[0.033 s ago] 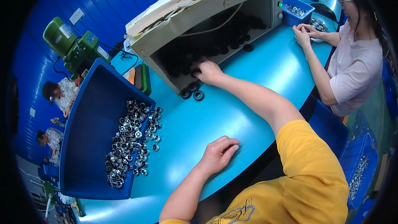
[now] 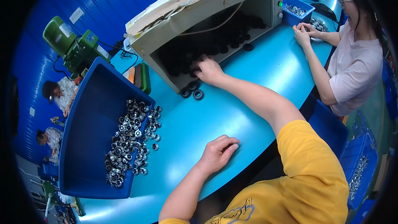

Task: Assembling small mechanical parts by inserting metal bearings into plastic frames on a factory line.

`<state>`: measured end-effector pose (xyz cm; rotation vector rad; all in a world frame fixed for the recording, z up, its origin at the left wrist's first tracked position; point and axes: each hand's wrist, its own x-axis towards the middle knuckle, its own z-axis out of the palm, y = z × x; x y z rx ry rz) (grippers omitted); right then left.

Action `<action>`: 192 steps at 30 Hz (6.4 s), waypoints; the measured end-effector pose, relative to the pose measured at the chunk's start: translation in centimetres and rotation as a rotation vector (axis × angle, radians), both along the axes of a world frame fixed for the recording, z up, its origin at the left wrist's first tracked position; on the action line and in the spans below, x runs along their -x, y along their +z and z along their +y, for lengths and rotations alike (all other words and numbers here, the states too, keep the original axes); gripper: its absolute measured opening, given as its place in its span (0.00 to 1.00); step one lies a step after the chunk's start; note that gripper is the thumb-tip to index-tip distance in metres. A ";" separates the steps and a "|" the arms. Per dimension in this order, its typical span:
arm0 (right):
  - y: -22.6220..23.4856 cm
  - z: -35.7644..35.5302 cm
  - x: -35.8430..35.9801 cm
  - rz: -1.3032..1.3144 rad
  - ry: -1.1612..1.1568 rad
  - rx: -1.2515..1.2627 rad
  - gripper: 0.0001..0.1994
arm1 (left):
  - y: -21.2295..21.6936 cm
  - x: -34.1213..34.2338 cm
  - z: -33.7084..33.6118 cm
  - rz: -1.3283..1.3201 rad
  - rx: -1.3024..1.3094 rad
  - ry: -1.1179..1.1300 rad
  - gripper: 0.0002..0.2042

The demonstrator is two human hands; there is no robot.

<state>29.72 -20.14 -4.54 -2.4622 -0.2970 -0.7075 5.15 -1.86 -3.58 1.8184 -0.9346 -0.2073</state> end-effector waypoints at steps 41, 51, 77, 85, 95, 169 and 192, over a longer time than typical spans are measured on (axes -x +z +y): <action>1.4 13.8 16.8 0.783 0.775 -0.935 0.09 | -2.5 -2.8 14.1 0.599 0.881 0.485 0.08; 0.4 13.5 16.0 1.084 0.843 -1.189 0.10 | -2.4 -2.5 13.6 0.377 0.567 0.687 0.07; 0.5 17.0 15.2 0.429 0.584 -0.350 0.11 | -0.7 -3.4 18.1 0.255 1.186 0.753 0.09; -0.9 21.3 13.8 0.181 0.465 -0.037 0.12 | -1.2 -3.5 18.2 0.356 1.129 0.617 0.19; 2.7 15.6 16.9 0.809 0.699 -0.875 0.10 | -0.8 -3.5 15.8 0.444 1.020 0.544 0.16; 0.8 15.8 17.8 0.769 0.809 -0.882 0.15 | -1.5 -1.7 13.6 0.350 0.703 0.685 0.11; 1.4 14.6 16.9 0.898 0.720 -0.871 0.14 | -1.1 -1.6 12.7 0.332 0.367 0.681 0.27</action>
